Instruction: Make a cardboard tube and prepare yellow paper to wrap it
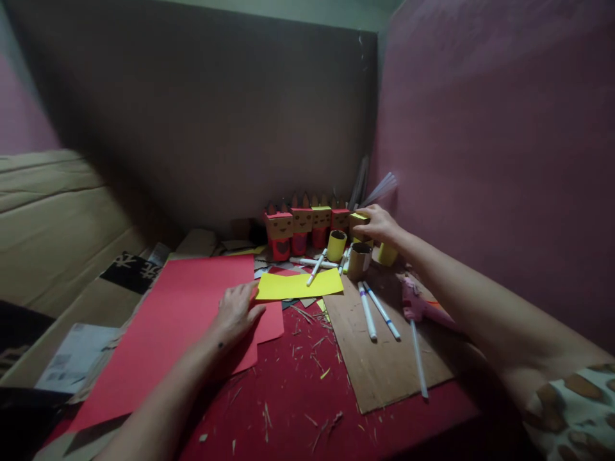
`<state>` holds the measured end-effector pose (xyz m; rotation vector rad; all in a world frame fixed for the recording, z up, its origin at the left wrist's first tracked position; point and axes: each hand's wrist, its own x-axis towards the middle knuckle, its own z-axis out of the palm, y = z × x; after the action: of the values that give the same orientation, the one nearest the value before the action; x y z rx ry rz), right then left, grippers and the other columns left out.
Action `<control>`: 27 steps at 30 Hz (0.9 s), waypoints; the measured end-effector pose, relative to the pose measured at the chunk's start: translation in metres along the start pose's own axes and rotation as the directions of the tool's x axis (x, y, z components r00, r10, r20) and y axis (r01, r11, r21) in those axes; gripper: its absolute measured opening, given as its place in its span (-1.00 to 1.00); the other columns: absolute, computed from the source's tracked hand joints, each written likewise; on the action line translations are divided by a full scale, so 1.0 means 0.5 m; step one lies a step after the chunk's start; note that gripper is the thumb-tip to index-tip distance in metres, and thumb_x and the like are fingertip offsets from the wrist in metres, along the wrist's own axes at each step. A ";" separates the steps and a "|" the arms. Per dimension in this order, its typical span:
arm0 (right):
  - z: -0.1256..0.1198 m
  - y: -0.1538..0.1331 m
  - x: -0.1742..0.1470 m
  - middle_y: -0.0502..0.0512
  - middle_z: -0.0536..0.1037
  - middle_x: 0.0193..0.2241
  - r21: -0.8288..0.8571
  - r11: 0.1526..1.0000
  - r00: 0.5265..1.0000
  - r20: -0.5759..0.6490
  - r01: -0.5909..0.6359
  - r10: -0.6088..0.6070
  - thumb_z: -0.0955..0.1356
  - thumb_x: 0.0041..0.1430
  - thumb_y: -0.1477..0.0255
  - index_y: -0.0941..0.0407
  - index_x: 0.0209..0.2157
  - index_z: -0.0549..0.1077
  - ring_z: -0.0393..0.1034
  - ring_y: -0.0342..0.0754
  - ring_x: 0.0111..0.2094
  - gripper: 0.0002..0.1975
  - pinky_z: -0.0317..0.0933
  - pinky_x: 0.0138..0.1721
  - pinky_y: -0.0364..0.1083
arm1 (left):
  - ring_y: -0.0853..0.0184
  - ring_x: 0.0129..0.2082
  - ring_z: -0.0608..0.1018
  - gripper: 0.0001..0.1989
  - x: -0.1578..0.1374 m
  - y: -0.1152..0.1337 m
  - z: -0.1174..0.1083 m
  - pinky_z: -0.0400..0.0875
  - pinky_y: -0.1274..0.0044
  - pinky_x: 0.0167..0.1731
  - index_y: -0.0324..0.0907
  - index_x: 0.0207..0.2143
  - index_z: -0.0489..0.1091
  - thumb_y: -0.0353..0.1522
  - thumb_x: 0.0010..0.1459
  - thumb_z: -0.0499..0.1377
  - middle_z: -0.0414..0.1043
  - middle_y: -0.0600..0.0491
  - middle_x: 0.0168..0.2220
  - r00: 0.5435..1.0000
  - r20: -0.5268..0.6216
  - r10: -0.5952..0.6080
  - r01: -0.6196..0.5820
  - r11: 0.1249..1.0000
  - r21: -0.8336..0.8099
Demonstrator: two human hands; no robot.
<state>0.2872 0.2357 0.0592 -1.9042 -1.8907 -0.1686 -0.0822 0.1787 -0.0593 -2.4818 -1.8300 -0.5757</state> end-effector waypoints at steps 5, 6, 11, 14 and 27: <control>-0.018 0.008 0.007 0.20 0.26 0.15 -0.062 0.997 0.994 0.094 0.053 -0.047 0.37 -0.03 0.04 0.02 0.17 0.27 0.24 0.23 0.10 -0.26 0.20 0.02 0.07 | -0.01 -0.03 0.34 -0.45 -0.003 0.001 -0.006 0.24 0.26 -0.10 -0.30 0.13 0.24 -0.26 0.10 0.03 0.38 -0.22 0.02 1.000 -0.002 -0.030 0.030 0.999 0.024; -0.025 0.010 0.011 0.18 0.26 0.17 -0.066 0.995 0.989 0.134 0.072 -0.063 0.41 -0.08 0.06 0.01 0.19 0.25 0.23 0.22 0.10 -0.22 0.21 0.02 0.06 | -0.01 -0.03 0.35 -0.45 -0.003 0.002 -0.007 0.24 0.26 -0.10 -0.30 0.13 0.24 -0.27 0.09 0.03 0.39 -0.22 0.01 0.999 -0.002 -0.034 0.034 0.999 0.029; -0.069 0.019 0.042 0.16 0.43 0.06 -0.081 0.993 0.952 0.302 0.088 -0.060 0.49 -0.16 0.38 0.03 0.24 0.15 0.40 0.10 -0.06 -0.11 0.31 -0.14 -0.03 | 0.01 -0.04 0.36 -0.46 -0.004 0.006 -0.011 0.24 0.29 -0.09 -0.29 0.12 0.26 -0.27 0.09 0.03 0.40 -0.21 -0.01 0.999 -0.009 -0.040 0.040 0.998 0.053; -0.082 0.019 0.056 0.21 0.40 0.09 -0.142 0.988 0.956 0.291 0.057 -0.013 0.47 -0.12 0.26 0.07 0.21 0.21 0.35 0.15 0.01 -0.18 0.27 -0.09 -0.02 | 0.00 -0.04 0.36 -0.47 -0.004 0.004 -0.008 0.25 0.29 -0.10 -0.28 0.11 0.28 -0.27 0.09 0.02 0.40 -0.21 0.00 0.998 -0.028 -0.050 0.052 0.996 0.067; -0.083 -0.015 0.043 0.41 0.47 -0.04 -0.195 0.978 0.945 0.302 -0.070 0.128 0.08 -0.05 -0.29 0.20 -0.07 0.46 0.40 0.22 -0.06 -0.08 0.26 -0.12 0.08 | -0.02 -0.03 0.37 -0.47 0.002 -0.021 0.011 0.26 0.26 -0.12 -0.26 0.10 0.27 -0.23 0.10 0.00 0.40 -0.22 0.01 0.998 -0.064 -0.013 0.020 0.994 0.111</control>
<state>0.2902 0.2389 0.1063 -2.2576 -2.0314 -0.0054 -0.0900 0.1840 -0.0664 -2.3520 -1.8091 -0.5300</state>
